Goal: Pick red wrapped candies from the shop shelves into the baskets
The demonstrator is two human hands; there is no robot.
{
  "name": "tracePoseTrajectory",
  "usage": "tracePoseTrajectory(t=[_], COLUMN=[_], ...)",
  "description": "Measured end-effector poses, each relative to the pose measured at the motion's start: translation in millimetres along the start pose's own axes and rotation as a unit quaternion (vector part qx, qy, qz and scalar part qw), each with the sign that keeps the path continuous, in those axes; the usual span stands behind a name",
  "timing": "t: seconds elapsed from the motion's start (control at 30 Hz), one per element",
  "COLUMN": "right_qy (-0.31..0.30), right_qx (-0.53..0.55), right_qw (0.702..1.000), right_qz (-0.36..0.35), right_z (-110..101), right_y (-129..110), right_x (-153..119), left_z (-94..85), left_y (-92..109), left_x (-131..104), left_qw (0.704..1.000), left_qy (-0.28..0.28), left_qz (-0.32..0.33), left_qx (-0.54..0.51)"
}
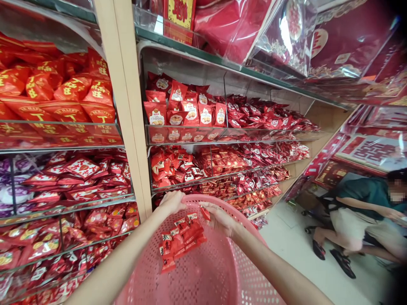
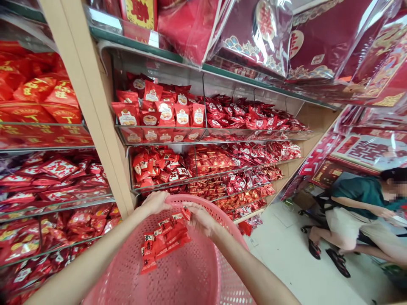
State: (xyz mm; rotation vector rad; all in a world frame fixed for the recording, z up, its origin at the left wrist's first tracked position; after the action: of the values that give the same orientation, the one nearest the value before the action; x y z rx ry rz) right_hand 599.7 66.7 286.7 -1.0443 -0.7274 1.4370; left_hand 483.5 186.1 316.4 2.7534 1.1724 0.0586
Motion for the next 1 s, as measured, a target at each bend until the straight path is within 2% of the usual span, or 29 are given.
tracePoseTrajectory(t=[0.1, 0.23, 0.33, 0.43, 0.53, 0.67, 0.83, 1.0], right_qy=[-0.021, -0.001, -0.045, -0.121, -0.196, -0.213, -0.22, -0.205], right_qx=[0.06, 0.068, 0.011, -0.123, -0.296, -0.483, -0.596, -0.682], right_qw=[0.998, 0.996, 0.999, 0.984, 0.929, 0.826, 0.74, 0.631], right_qz=[0.028, 0.054, 0.025, -0.036, -0.105, -0.199, -0.22, -0.309], right_z=[2.0, -0.8, 4.2, 20.3, 44.7, 70.6, 83.2, 89.3], right_y=[5.9, 10.5, 8.7, 3.4, 1.7, 9.9, 28.8, 28.7], right_x=[0.2, -0.8, 1.0, 6.0, 10.9, 14.9, 16.2, 8.1], left_z=[0.0, -1.8, -3.3, -4.0, -3.7, -2.7, -1.3, -1.8], left_y=[2.5, 5.0, 6.3, 7.7, 9.7, 10.4, 8.1, 7.8], left_x=[0.6, 0.5, 0.7, 2.1, 3.9, 3.9, -0.8, -5.7], left_qw=[1.0, 1.0, 1.0, 1.0, 1.0, 1.0, 1.0, 1.0], left_qy=[-0.006, -0.01, -0.013, -0.015, -0.018, -0.02, -0.021, -0.013], left_qz=[0.002, -0.001, -0.003, -0.007, -0.007, -0.005, -0.014, -0.019], left_qx=[0.017, 0.017, 0.012, 0.008, 0.006, 0.006, 0.009, 0.015])
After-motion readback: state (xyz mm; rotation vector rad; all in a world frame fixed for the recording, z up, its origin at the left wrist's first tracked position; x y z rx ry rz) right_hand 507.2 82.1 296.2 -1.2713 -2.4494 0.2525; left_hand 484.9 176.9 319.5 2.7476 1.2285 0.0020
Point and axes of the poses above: each hand's wrist, its own x-axis towards the middle knuckle, its own z-axis out of the palm, y = z × x, the point moved 5 cm from there along x, towards the middle knuckle, and after that the axes turned 1 degree about -z, right-handed, at the moved point
